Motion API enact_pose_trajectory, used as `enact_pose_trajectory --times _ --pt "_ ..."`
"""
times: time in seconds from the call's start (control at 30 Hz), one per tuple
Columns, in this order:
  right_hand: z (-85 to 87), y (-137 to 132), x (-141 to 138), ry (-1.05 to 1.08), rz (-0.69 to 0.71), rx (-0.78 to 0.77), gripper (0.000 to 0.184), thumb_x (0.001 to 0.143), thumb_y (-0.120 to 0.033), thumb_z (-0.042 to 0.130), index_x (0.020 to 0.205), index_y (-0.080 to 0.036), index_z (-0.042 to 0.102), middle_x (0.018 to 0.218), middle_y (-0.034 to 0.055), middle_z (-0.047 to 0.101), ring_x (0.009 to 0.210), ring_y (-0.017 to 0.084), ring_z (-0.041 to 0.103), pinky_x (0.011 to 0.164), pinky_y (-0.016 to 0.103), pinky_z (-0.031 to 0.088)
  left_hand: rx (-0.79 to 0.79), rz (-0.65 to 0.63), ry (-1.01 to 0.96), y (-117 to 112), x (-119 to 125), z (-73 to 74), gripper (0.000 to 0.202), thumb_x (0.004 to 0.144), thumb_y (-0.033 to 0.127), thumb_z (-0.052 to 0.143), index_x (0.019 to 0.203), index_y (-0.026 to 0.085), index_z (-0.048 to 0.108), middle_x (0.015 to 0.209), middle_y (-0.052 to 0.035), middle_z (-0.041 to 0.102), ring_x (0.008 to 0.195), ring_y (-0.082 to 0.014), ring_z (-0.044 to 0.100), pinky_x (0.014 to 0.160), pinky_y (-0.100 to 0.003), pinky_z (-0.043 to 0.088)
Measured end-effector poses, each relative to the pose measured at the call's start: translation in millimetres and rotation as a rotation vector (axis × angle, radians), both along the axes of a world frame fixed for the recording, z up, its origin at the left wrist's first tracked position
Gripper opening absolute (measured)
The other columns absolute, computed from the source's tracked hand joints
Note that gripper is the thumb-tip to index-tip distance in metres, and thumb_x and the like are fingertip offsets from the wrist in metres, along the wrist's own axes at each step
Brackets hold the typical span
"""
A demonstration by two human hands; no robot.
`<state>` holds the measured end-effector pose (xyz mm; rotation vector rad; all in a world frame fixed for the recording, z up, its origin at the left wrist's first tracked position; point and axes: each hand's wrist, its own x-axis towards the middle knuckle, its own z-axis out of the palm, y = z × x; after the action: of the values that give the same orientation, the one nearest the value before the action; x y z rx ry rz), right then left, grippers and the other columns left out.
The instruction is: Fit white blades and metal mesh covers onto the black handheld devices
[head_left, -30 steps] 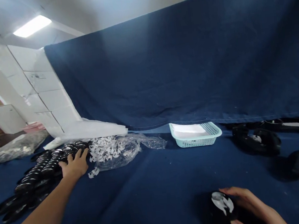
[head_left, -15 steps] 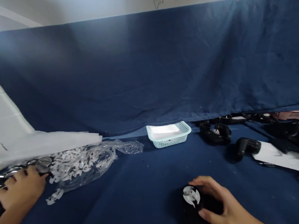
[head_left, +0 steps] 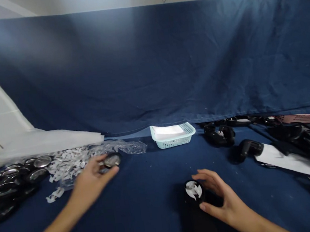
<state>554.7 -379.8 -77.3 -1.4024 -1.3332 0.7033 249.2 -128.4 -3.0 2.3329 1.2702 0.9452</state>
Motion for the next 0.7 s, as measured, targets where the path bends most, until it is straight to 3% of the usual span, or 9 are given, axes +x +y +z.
enact_pose_trajectory --times 0.07,0.13,0.2,0.3,0.4,0.47,0.53,0.6,0.7 --pt "1.3 -0.9 2.2 0.051 0.026 -0.043 0.072 0.085 -0.025 0.064 0.142 -0.029 0.020 0.139 0.0122 0.047 0.129 0.023 0.048 0.113 0.050 0.030 -0.067 -0.191 0.052 -33.3 21.3 -32.0 0.050 0.083 0.048 0.061 0.125 0.021 0.052 0.107 -0.0059 0.072 0.092 -0.0206 0.070 0.081 -0.032 0.057" --pt "0.2 -1.9 4.5 0.097 0.065 -0.101 0.080 0.084 -0.025 0.065 0.145 -0.030 0.014 0.140 0.0122 0.047 0.131 0.024 0.045 0.114 0.051 0.026 -0.029 -0.374 0.179 -58.1 33.2 -53.9 0.052 0.083 0.041 0.062 0.132 0.027 0.050 0.126 -0.0079 0.064 0.109 -0.0257 0.064 0.095 -0.046 0.051" --pt "-2.0 -2.0 6.3 0.129 0.081 -0.163 0.082 0.083 -0.025 0.068 0.146 -0.031 0.014 0.138 0.0113 0.048 0.132 0.024 0.043 0.115 0.049 0.023 0.037 -0.488 0.336 -71.2 38.1 -62.5 0.062 0.087 0.035 0.058 0.144 0.033 0.035 0.143 -0.0075 0.050 0.127 -0.0293 0.050 0.104 -0.057 0.040" --pt "-2.7 1.7 7.8 0.186 0.058 -0.192 0.083 0.079 -0.025 0.073 0.145 -0.032 0.021 0.134 0.0091 0.051 0.130 0.024 0.044 0.114 0.047 0.023 0.069 -0.578 0.464 -74.0 40.6 -56.9 0.071 0.089 0.027 0.053 0.150 0.037 0.018 0.152 -0.0044 0.037 0.135 -0.0304 0.040 0.106 -0.058 0.037" --pt "1.8 8.8 10.4 0.326 0.048 -0.150 0.094 0.066 -0.022 0.084 0.142 -0.030 0.028 0.120 0.0067 0.062 0.116 0.025 0.055 0.107 0.043 0.032 0.065 -0.653 0.486 -72.8 42.4 -45.6 0.065 0.088 0.026 0.055 0.146 0.042 0.030 0.145 -0.0009 0.047 0.132 -0.0319 0.042 0.104 -0.058 0.040" --pt "5.7 12.7 13.3 0.482 0.043 -0.133 0.097 0.060 -0.022 0.088 0.140 -0.028 0.034 0.111 0.0054 0.066 0.107 0.024 0.060 0.099 0.040 0.039 0.033 -0.628 0.449 -74.7 43.1 -40.3 0.062 0.086 0.026 0.059 0.142 0.043 0.037 0.138 -0.0011 0.053 0.126 -0.0310 0.048 0.102 -0.057 0.042" --pt "8.4 14.5 16.5 0.663 0.032 -0.112 0.085 0.060 -0.027 0.088 0.134 -0.025 0.047 0.110 0.0052 0.068 0.103 0.023 0.061 0.094 0.036 0.042 -0.024 -0.597 0.413 -78.5 43.3 -36.7 0.063 0.085 0.027 0.060 0.142 0.043 0.037 0.135 -0.0026 0.053 0.120 -0.0293 0.052 0.101 -0.054 0.044" --pt "8.9 14.9 19.6 0.803 0.033 -0.082 0.061 0.067 -0.032 0.084 0.122 -0.022 0.059 0.106 0.0050 0.069 0.098 0.021 0.063 0.087 0.031 0.045 -0.093 -0.600 0.378 -83.3 44.2 -34.1 0.065 0.085 0.029 0.060 0.144 0.041 0.034 0.135 -0.0047 0.050 0.117 -0.0278 0.054 0.100 -0.050 0.046" --pt "5.9 15.4 24.3 0.924 0.036 -0.048 0.034 0.079 -0.026 0.075 0.111 -0.020 0.066 0.090 0.0021 0.071 0.080 0.015 0.065 0.073 0.025 0.047 -0.165 -0.589 0.265 -91.6 48.5 -32.5 0.057 0.084 0.031 0.059 0.138 0.033 0.043 0.128 -0.0062 0.053 0.111 -0.0254 0.057 0.097 -0.042 0.049"
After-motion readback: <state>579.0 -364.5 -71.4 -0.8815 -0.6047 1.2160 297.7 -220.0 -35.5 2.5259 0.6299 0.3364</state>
